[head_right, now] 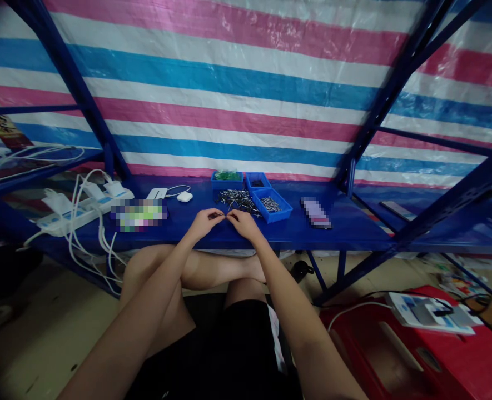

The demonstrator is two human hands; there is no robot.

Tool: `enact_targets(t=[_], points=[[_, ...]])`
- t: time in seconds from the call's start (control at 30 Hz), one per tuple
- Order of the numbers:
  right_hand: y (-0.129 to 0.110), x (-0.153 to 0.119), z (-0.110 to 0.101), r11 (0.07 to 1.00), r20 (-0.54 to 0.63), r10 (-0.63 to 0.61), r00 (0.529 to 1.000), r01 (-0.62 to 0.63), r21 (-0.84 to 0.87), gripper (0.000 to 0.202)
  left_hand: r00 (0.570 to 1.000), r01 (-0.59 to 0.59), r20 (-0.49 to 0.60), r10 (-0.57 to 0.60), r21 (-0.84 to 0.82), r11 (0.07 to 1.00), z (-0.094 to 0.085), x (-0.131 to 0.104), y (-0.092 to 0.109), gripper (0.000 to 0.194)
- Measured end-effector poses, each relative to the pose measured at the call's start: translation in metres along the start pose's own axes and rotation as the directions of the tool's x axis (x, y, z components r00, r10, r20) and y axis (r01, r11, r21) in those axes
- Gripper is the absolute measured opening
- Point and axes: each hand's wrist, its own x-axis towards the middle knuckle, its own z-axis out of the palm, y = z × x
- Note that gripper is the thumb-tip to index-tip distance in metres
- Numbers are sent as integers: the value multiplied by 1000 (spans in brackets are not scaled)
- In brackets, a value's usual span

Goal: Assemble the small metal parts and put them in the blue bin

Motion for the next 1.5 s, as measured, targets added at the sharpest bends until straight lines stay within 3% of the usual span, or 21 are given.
enact_targets(t=[0.1, 0.23, 0.53, 0.73, 1.5], points=[[0, 0, 1, 1000, 38, 0, 999, 1, -25, 21, 1000, -14, -18, 13, -6, 1000, 0, 0, 1, 23], [-1, -1, 1, 1000, -8, 4, 1000, -4, 12, 22, 998, 9, -63, -10, -6, 1000, 1, 0, 0, 19], [5, 0, 2, 987, -100, 54, 994, -37, 158, 29, 999, 36, 18, -37, 27, 999, 1, 0, -1, 24], [6, 0, 3, 993, -87, -4, 996, 14, 120, 22, 999, 33, 17, -33, 36, 999, 1, 0, -4, 25], [9, -1, 5, 999, -69, -13, 998, 16, 40, 15, 999, 33, 6, -33, 51, 998, 2, 1, -6, 24]])
